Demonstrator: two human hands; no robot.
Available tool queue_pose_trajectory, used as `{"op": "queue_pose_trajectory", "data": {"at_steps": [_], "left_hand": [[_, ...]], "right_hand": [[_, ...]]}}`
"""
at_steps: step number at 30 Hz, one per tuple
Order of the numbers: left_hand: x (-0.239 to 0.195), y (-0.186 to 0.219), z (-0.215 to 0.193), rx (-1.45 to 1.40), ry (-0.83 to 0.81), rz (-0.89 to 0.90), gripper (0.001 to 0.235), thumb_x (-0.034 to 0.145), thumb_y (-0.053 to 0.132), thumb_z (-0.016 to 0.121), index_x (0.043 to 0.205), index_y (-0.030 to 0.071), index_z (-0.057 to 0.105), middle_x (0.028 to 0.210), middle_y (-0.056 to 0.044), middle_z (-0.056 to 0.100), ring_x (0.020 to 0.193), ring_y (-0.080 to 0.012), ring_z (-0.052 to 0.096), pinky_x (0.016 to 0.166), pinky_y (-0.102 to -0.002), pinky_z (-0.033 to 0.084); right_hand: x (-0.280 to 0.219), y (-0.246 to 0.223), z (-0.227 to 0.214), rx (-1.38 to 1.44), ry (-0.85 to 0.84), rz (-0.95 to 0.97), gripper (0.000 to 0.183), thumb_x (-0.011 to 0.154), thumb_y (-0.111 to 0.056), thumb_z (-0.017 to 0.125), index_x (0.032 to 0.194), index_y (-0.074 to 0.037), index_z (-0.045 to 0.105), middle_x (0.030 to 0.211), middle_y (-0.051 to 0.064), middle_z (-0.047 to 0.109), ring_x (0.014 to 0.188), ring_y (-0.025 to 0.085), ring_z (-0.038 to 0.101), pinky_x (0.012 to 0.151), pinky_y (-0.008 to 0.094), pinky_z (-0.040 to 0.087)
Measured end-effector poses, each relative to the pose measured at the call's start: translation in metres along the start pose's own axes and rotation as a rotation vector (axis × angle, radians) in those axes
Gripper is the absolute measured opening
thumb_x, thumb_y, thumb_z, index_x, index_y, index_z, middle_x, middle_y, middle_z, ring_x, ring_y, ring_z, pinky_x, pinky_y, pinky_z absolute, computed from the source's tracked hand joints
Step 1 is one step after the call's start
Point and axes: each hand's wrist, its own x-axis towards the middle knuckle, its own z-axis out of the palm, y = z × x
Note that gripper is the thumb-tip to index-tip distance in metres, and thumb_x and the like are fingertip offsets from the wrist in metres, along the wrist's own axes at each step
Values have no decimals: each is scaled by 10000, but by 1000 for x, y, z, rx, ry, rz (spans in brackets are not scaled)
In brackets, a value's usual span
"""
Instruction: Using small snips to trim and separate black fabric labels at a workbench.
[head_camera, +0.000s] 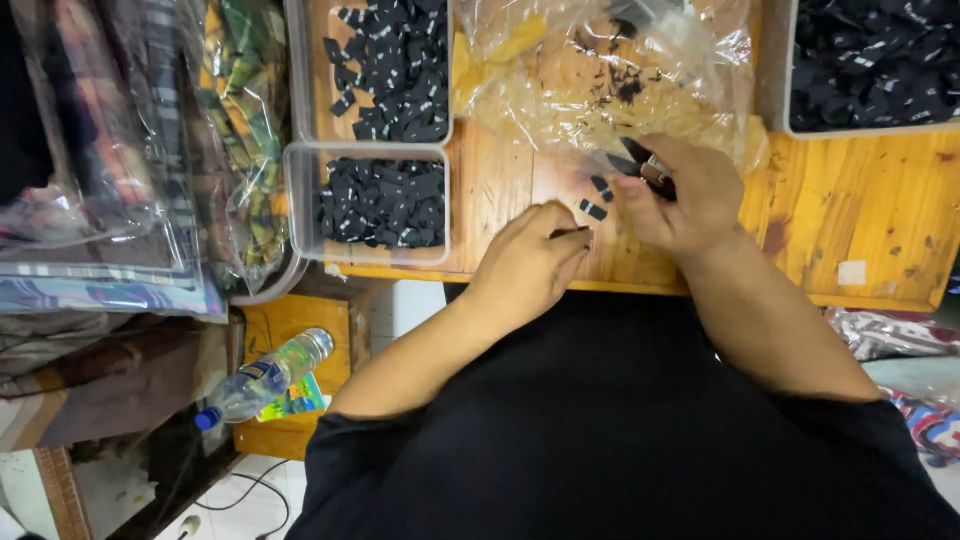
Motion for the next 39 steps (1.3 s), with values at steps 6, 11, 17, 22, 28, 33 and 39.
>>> {"op": "queue_pose_trajectory", "data": {"at_steps": [6, 11, 17, 22, 28, 33, 39], "left_hand": [[10, -3, -2, -51, 68, -79, 93, 940, 150, 678, 934, 88, 747, 970, -61, 658, 864, -283, 686, 742, -366, 575], [18, -7, -9, -258, 152, -205, 44, 909, 109, 706, 947, 115, 728, 943, -35, 729, 629, -211, 664, 568, -319, 538], [30, -1, -22, -377, 199, -278, 110, 904, 100, 707, 1005, 132, 736, 694, -61, 675, 563, -251, 646, 520, -322, 508], [43, -2, -26, -398, 232, -270, 163, 864, 112, 765, 1025, 115, 745, 770, -80, 718, 647, -222, 697, 561, -306, 540], [40, -8, -23, -543, 114, -411, 344, 816, 114, 803, 1152, 150, 739, 813, -46, 760, 738, -150, 746, 652, -274, 572], [42, -9, -23, -509, 56, -488, 317, 795, 180, 841, 1092, 170, 730, 787, -17, 781, 711, -170, 748, 667, -291, 582], [56, -10, -19, -496, 203, -381, 189, 812, 168, 849, 987, 192, 783, 807, 15, 760, 705, -109, 695, 645, -237, 541]], "right_hand": [[2, -6, -1, 6, 80, -21, 368, 1023, -400, 701, 1148, -56, 743, 726, 141, 698, 607, 398, 663, 515, 424, 509], [-1, 0, 9, 18, 159, -55, 363, 1006, -361, 747, 1207, -59, 727, 725, 157, 706, 630, 392, 686, 521, 398, 508], [11, -19, 10, 113, 314, -147, 307, 1000, -289, 765, 1110, -4, 789, 624, 117, 620, 563, 309, 630, 561, 343, 519], [15, -24, 8, 122, 350, -202, 332, 986, -281, 783, 1092, 33, 799, 580, 107, 572, 534, 299, 605, 563, 326, 516], [13, -33, 3, 184, 342, -166, 301, 985, -234, 775, 1087, 49, 792, 539, 86, 527, 463, 224, 505, 527, 312, 472], [15, -38, 0, 273, 328, -121, 271, 988, -179, 740, 1086, 71, 777, 507, 65, 486, 446, 150, 410, 476, 277, 409], [16, -40, -3, 301, 327, -106, 278, 998, -169, 697, 1108, 77, 766, 500, 81, 475, 424, 150, 371, 457, 273, 384]]}}
